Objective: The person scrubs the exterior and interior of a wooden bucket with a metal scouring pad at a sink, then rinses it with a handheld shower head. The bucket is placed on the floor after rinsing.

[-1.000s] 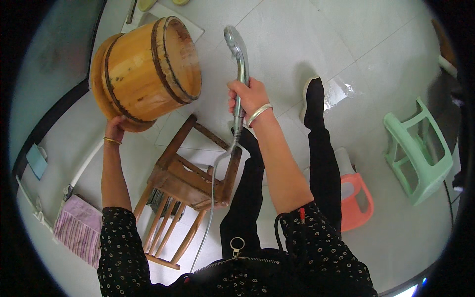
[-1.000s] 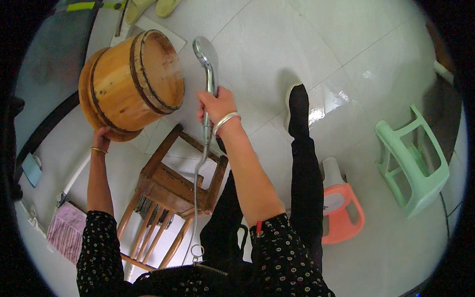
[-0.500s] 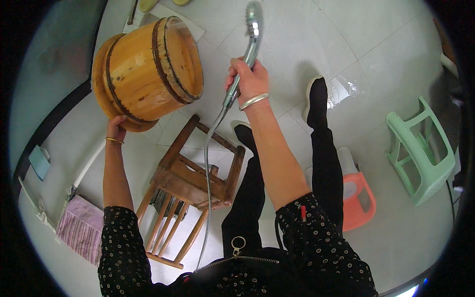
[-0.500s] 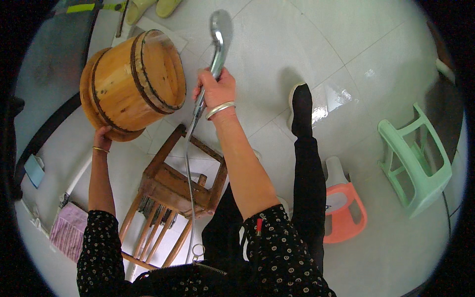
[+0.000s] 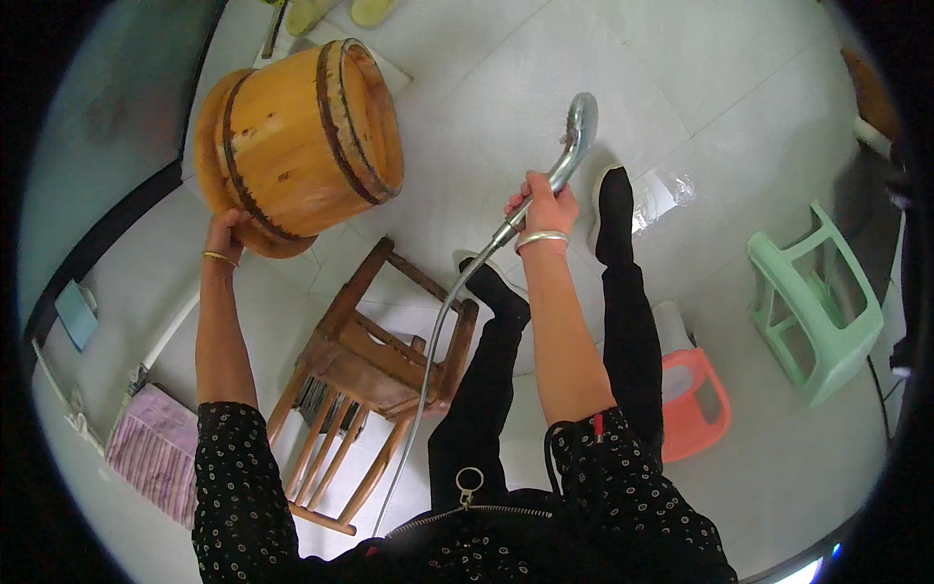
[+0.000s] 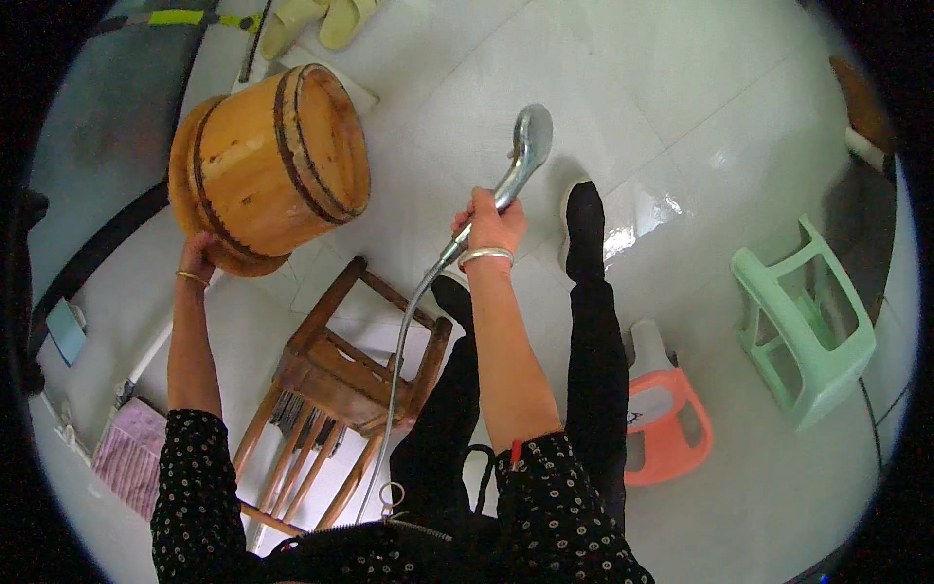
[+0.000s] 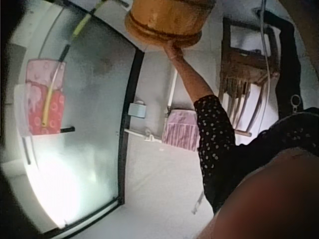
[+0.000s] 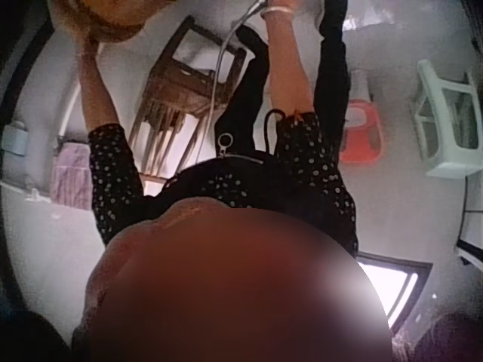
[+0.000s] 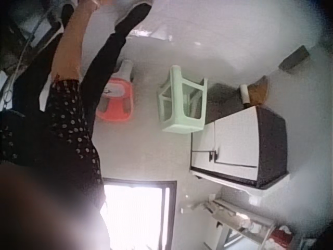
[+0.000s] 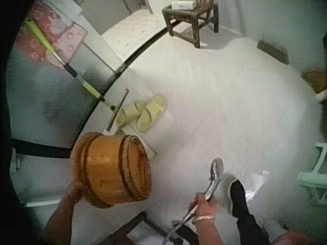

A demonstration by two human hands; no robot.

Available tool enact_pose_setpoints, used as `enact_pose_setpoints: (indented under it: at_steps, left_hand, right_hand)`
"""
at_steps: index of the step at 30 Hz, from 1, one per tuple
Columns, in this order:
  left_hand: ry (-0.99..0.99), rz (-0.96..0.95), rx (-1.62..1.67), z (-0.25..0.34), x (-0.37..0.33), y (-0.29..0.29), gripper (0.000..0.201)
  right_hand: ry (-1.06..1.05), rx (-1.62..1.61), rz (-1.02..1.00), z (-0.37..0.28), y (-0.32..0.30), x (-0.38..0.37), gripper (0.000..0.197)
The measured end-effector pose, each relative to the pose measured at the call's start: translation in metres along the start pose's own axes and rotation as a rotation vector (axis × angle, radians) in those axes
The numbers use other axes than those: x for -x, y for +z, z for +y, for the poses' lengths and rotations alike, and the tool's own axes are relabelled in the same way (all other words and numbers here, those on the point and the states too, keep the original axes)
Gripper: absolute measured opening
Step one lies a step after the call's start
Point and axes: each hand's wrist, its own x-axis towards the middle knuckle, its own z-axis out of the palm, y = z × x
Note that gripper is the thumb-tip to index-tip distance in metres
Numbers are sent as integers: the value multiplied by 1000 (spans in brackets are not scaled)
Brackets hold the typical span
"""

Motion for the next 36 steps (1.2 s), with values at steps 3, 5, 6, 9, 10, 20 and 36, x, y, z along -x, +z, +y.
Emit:
enact_pose_setpoints:
  at_steps: [3,5,6,9,10,20,36]
  left_hand:
    - [32,9,-21,21,2,26,27]
    - [70,70,-16,32,2,44,22]
    - [57,84,8,37,2,51,20]
    - [12,106,50,47,1,64,16]
    - [6,98,52,50,0,69,15]
    - [185,341,-189,57,38,200,26]
    - [177,450,-709,43,79,309,48]
  right_hand:
    - [-22,-10,-2,-8,-3,5,17]
    - [-23,1,-4,-14,-3,9,16]
    - [-33,2,-13,-16,-2,10,16]
    - [-27,-1,-21,-21,1,14,15]
    - [-35,-4,-19,-22,2,15,15]
    - [-66,-13,-32,-32,3,24,15]
    - [-402,292,-134,-63,32,70,16]
